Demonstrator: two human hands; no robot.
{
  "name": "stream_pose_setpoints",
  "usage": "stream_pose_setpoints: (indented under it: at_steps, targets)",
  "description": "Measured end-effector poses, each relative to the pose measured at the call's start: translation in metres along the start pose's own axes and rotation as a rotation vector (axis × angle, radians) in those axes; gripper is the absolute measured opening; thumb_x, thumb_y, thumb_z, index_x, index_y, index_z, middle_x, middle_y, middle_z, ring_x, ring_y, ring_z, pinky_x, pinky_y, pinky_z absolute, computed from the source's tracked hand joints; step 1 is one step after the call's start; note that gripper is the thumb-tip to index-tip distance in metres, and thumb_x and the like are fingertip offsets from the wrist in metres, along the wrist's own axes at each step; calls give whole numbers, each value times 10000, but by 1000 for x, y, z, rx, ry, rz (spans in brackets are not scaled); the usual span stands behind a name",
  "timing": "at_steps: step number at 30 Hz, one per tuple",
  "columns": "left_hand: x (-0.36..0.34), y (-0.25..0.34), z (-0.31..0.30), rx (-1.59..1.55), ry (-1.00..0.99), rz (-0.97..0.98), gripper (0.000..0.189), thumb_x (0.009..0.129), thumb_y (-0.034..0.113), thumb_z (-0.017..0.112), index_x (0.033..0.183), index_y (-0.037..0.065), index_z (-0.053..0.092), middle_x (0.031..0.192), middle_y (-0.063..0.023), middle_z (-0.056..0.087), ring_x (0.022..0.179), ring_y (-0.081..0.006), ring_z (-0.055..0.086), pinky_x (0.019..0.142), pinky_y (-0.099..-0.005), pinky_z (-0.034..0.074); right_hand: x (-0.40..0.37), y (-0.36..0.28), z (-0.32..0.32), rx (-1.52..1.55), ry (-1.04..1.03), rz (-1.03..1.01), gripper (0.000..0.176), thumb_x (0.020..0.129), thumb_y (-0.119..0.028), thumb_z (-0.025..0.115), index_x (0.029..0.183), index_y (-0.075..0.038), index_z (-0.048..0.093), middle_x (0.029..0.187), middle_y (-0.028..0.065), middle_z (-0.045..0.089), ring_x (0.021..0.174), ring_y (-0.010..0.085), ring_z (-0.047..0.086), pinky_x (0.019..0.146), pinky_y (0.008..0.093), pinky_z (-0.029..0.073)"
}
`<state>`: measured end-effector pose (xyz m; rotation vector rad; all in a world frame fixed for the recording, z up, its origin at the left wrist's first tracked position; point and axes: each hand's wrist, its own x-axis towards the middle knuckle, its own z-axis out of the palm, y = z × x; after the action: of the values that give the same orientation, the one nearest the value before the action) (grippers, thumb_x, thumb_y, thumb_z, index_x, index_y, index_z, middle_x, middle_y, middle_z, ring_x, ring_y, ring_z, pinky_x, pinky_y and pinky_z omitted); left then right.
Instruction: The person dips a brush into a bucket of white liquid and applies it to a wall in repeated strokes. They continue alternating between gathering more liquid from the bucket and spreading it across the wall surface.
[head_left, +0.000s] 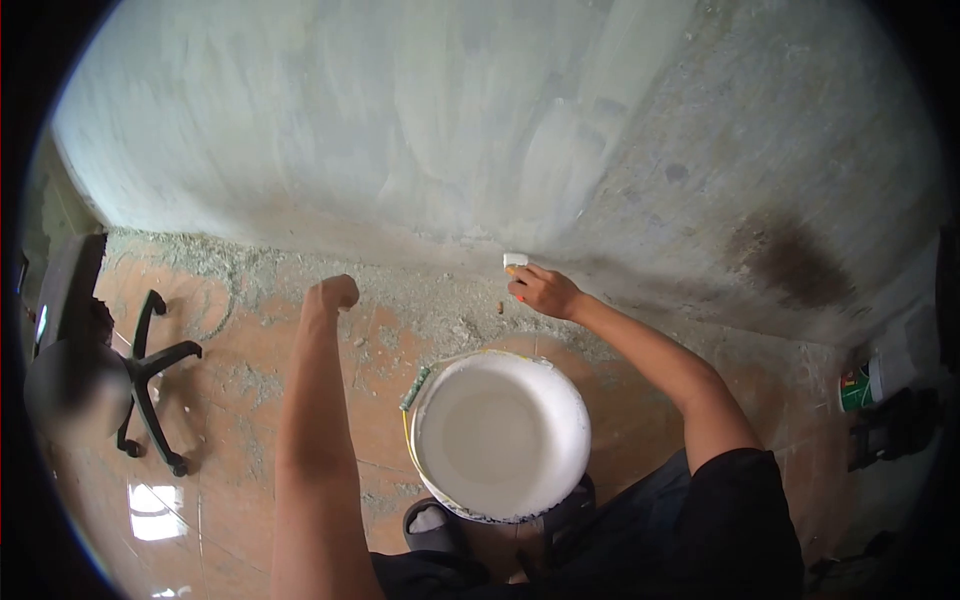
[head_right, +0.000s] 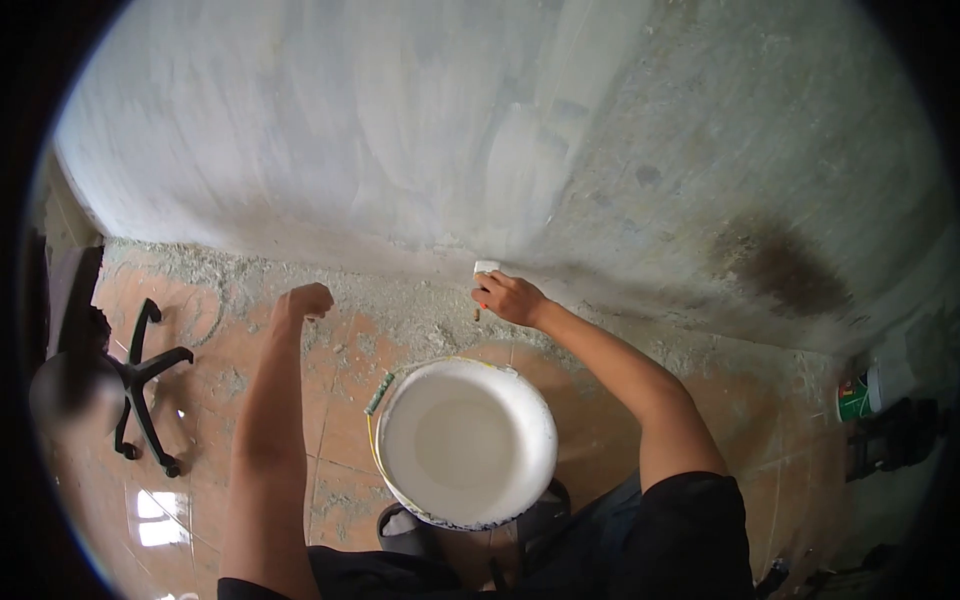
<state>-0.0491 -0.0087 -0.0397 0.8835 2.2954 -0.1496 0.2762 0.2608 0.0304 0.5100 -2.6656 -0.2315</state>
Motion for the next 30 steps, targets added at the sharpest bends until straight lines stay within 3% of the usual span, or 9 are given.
stream_pose_setpoints:
  at_steps: [4, 6, 9, 12, 16, 19, 21, 28, 30]
  targets:
    - [-21, 25, -18, -45, 117, 30, 289, 829, 64, 433, 1026, 0, 635, 1158, -209, 578, 1089, -369, 554, 863, -444, 457, 18, 9, 10, -70, 158, 75, 90, 768, -113, 608, 809, -59, 549, 934, 95, 565, 848, 206, 591, 653, 287, 544]
    - [-51, 42, -30, -164, 238, 19, 229, 775, 15, 569, 993, 18, 637, 995, -141, 652, 835, -261, 647, 714, -385, 523, 26, 17, 6, -114, 154, 49, 86, 773, -112, 606, 817, -56, 559, 940, 98, 570, 862, 212, 593, 674, 292, 548]
    - [101, -24, 26, 169, 305, 262, 205, 771, 14, 547, 950, 20, 645, 959, -133, 661, 814, -257, 644, 681, -377, 512, 49, 40, -25, -312, 269, -77, 105, 756, -96, 627, 846, -50, 598, 972, 120, 599, 881, 245, 606, 728, 313, 555]
    - [-30, 32, -20, -172, 164, -76, 161, 774, 37, 554, 899, 23, 655, 919, -115, 668, 818, -262, 639, 684, -370, 508, 78, 43, -91, -291, 401, 23, 58, 763, -41, 630, 810, -46, 596, 848, 86, 594, 756, 216, 603, 625, 285, 561]
    - [96, -32, 36, 275, 246, 214, 153, 765, 57, 580, 882, 20, 671, 916, -145, 661, 842, -286, 632, 715, -384, 517, 97, 39, -179, -565, 597, -118, 112, 756, -29, 649, 847, -87, 617, 789, 68, 565, 727, 184, 604, 569, 239, 549]
    - [58, -18, 26, 248, 152, 168, 181, 766, 53, 579, 917, 14, 672, 952, -161, 651, 853, -297, 632, 718, -398, 514, 92, 49, -187, -637, 634, -59, 129, 766, -21, 636, 871, -94, 618, 775, 61, 556, 729, 165, 601, 556, 240, 542]
    - [-4, 3, 5, -7, 76, 18, 186, 798, 87, 559, 926, 3, 664, 976, -164, 647, 837, -300, 643, 720, -400, 508, 80, 49, -166, -623, 543, -64, 124, 769, -19, 630, 872, -84, 613, 770, 65, 552, 725, 162, 599, 553, 239, 538]
    - [9, -5, 2, 134, 44, 72, 257, 837, 188, 517, 951, -3, 645, 983, -140, 654, 819, -259, 656, 714, -386, 504, 24, 12, -69, -199, 173, -85, 33, 799, -72, 604, 811, -51, 582, 859, 110, 586, 765, 192, 616, 558, 245, 541]
    - [-5, 1, -1, -118, 83, -25, 272, 692, 41, 495, 906, 19, 660, 999, -197, 637, 967, -339, 620, 769, -421, 490, 24, 14, -64, -64, 125, -26, 41, 798, -79, 604, 803, -46, 580, 894, 119, 593, 781, 204, 621, 571, 253, 547]
